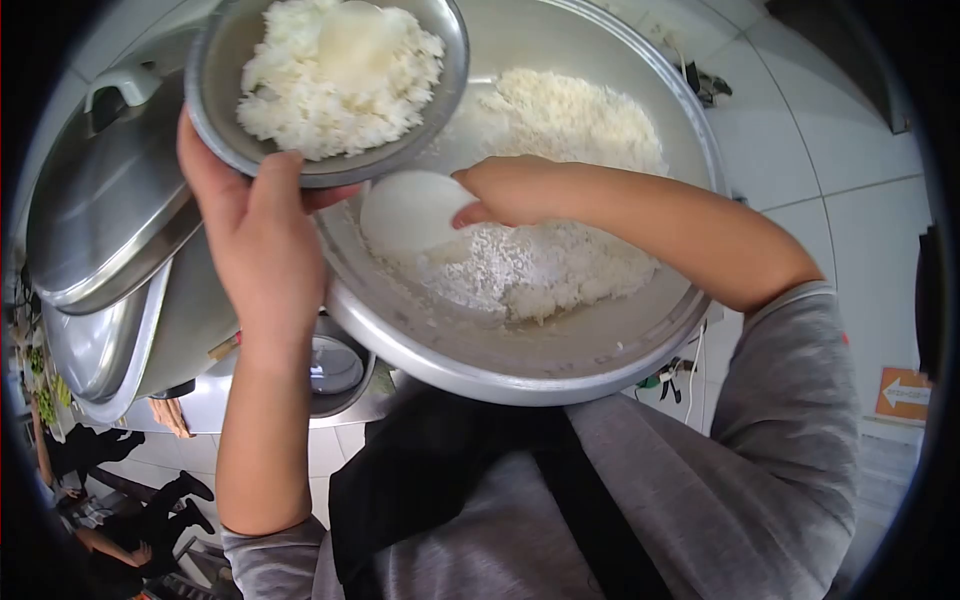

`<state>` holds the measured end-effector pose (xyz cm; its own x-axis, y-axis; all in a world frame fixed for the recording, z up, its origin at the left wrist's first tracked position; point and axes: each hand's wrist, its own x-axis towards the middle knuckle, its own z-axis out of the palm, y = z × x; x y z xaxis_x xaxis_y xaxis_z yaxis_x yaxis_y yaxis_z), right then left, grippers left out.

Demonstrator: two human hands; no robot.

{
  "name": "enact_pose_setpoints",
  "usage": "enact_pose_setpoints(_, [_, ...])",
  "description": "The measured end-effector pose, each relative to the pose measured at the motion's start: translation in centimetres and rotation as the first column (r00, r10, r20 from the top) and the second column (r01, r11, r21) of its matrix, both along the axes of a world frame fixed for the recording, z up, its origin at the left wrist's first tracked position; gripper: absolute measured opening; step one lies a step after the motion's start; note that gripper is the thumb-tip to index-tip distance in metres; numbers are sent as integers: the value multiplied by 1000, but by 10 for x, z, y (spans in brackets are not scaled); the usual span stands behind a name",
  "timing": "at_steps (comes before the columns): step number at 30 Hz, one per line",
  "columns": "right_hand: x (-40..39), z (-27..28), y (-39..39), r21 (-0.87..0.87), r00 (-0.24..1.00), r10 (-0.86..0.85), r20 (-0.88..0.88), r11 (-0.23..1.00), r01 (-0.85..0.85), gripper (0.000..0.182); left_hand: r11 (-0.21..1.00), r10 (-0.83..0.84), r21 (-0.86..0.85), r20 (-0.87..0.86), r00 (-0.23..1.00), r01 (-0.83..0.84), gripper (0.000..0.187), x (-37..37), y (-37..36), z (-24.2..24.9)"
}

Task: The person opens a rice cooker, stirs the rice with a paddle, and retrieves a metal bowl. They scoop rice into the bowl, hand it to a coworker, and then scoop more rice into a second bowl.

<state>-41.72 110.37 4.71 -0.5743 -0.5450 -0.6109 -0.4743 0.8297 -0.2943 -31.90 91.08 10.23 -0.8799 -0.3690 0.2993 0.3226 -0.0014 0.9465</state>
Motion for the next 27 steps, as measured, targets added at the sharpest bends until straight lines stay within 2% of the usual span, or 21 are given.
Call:
enact_pose_setpoints(1, [4, 2, 12, 1, 1000, -15, 14, 1000, 15, 44, 999, 17, -28, 9, 1000, -16, 61, 1, 1, 0])
enact_pose_setpoints(2, [8, 4, 25, -15, 967, 212, -138, 976, -216, 39, 999, 31, -23, 19, 999, -30, 60, 1, 0, -1])
enact_pose_setpoints(3, [12, 8, 36, 5, 861, 417, -290, 900, -435, 34, 998, 63, -12, 22, 998, -63, 58, 0, 1, -2])
enact_pose_setpoints(4, [15, 16, 45, 2, 871, 405, -277, 907, -421, 34, 998, 63, -25, 22, 998, -62, 57, -1, 1, -3])
enact_pose_setpoints(6, [18, 36, 58, 225, 803, 578, -146, 810, -542, 31, 997, 64, -36, 10, 998, -64, 54, -2, -1, -5])
enact_pose_setpoints(7, [18, 41, 67, 224, 805, 577, -139, 810, -542, 31, 998, 61, -33, 17, 998, -61, 54, -3, -1, -5])
enact_pose_setpoints(9, [18, 48, 86, 446, 837, 546, 35, 741, -502, 25, 993, 90, -74, 25, 996, -88, 53, -3, -2, -5])
enact_pose_setpoints(13, [29, 66, 98, 380, 866, 500, 11, 799, -466, 20, 992, 112, -66, 34, 993, -110, 57, -2, 3, -4])
enact_pose_setpoints(15, [26, 72, 100, 269, 918, 386, 89, 878, -395, 21, 994, 99, -54, 38, 994, -97, 63, -1, 4, -2])
enact_pose_setpoints(16, [23, 73, 101, 269, 912, 407, 54, 873, -406, 21, 996, 86, -40, 25, 996, -85, 65, 0, 5, 0])
enact_pose_setpoints(18, [14, 76, 100, 199, 930, 154, 334, 953, -230, 25, 997, 63, -41, 4, 998, -63, 69, -2, 5, 2])
enact_pose_setpoints(19, [10, 84, 95, 196, 936, 171, 308, 951, -238, 25, 999, 26, -38, 11, 1000, -26, 70, 0, 2, 3])
enact_pose_setpoints(21, [4, 102, 86, 340, 849, -40, 526, 925, -168, 28, 1000, 8, -7, 36, 999, -8, 72, 0, 1, 2])
enact_pose_setpoints(23, [-4, 115, 91, 314, 827, -5, 562, 926, -207, 27, 1000, -12, 9, 40, 999, 11, 72, 1, -1, 4])
enact_pose_setpoints(25, [-5, 138, 98, 105, 787, -22, 617, 993, -54, 23, 999, -33, 29, 47, 998, 32, 73, 1, -3, 5])
enact_pose_setpoints(26, [-3, 152, 103, 101, 796, -15, 605, 993, -58, 23, 996, -77, 59, 64, 995, 73, 74, 0, -5, 5])
enact_pose_setpoints(27, [-1, 167, 108, -17, 828, -44, 559, 998, 64, 23, 990, -122, 87, 79, 989, 115, 74, -2, -8, 5])
